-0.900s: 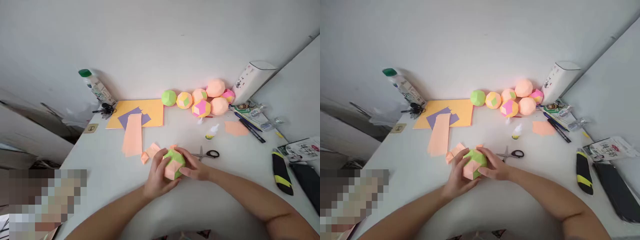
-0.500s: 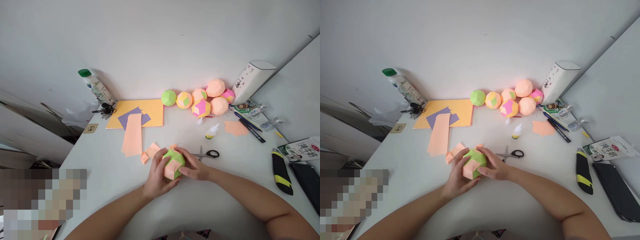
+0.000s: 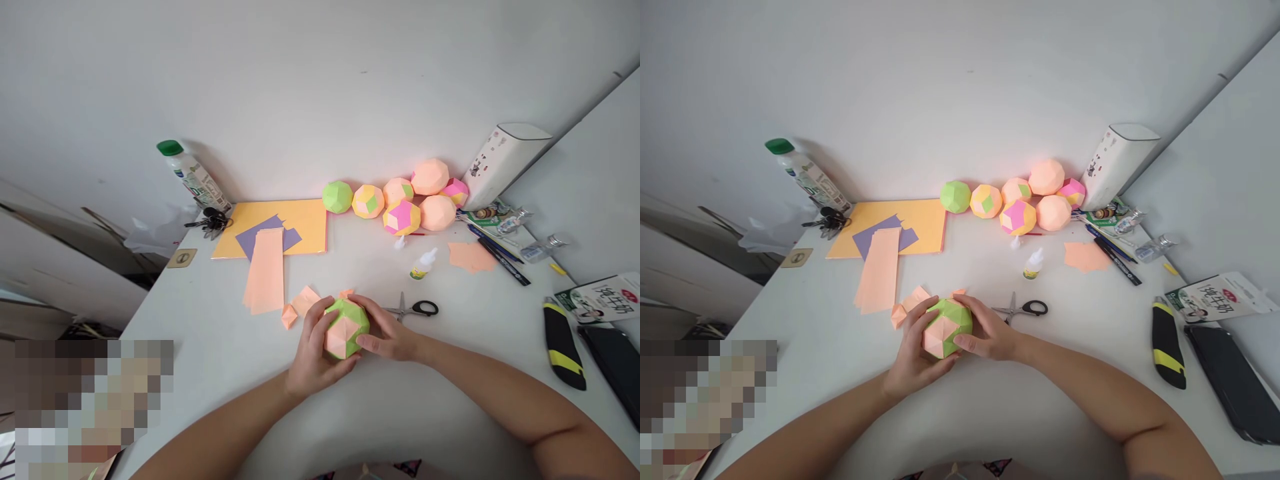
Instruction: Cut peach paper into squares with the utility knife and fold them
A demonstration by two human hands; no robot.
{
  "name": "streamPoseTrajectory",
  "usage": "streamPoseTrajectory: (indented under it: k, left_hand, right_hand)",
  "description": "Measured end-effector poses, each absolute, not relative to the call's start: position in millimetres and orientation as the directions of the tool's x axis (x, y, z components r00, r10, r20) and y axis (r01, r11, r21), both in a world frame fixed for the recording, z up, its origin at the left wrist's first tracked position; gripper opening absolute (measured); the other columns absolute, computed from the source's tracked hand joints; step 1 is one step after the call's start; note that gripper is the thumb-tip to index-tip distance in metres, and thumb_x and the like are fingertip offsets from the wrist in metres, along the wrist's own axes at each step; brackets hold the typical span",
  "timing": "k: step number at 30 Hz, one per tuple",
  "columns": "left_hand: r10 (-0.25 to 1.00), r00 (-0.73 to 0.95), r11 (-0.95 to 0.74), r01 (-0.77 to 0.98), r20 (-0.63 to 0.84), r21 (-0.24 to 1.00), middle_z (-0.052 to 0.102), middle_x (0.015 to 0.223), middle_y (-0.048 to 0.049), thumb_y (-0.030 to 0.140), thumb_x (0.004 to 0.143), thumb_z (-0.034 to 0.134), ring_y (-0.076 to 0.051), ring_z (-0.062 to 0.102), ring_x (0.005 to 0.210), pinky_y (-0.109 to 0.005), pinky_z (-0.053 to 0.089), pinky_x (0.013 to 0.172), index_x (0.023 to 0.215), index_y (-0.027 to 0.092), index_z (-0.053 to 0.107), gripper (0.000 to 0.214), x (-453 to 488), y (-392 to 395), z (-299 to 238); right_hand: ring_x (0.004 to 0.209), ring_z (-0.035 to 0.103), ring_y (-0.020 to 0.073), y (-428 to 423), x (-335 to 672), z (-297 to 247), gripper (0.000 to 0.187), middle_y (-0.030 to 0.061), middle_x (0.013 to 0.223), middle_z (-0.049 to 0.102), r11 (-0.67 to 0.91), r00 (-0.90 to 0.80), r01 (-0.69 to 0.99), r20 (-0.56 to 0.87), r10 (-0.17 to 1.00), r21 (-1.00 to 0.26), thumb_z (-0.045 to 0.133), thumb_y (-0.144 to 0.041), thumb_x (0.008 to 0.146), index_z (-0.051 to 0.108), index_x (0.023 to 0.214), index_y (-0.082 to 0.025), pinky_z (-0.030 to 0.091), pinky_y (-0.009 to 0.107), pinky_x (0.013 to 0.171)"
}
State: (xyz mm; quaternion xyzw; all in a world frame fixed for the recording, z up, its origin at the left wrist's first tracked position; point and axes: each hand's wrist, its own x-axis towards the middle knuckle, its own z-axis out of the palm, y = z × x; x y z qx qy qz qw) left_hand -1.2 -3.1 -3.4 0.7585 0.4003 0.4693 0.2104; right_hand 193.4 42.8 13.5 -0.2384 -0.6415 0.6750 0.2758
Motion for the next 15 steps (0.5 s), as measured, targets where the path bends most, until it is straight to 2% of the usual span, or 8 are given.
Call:
streamPoseTrajectory:
  k: [15]
  left_hand:
    - [0.816, 0.221, -0.574, 0.425, 0.534, 0.700, 0.032, 0.137, -0.0162, 0.030, 0.076, 0.068, -0.034, 0.035, 0.127, -0.056, 0.039, 0.096, 0.134, 0.025, 0.031, 0.069, -1.1, -3.2, -4.1]
  right_hand:
    - [0.121, 0.042, 0.0253, 42.6, 192.7, 11.8, 0.064, 0.0115, 0.134, 0.038, -0.011, -0.725, -0.076, 0.048, 0.687, -0.997, 0.059, -0.039, 0.085, 0.026, 0.139, -0.024, 0.040, 0.044, 0.098]
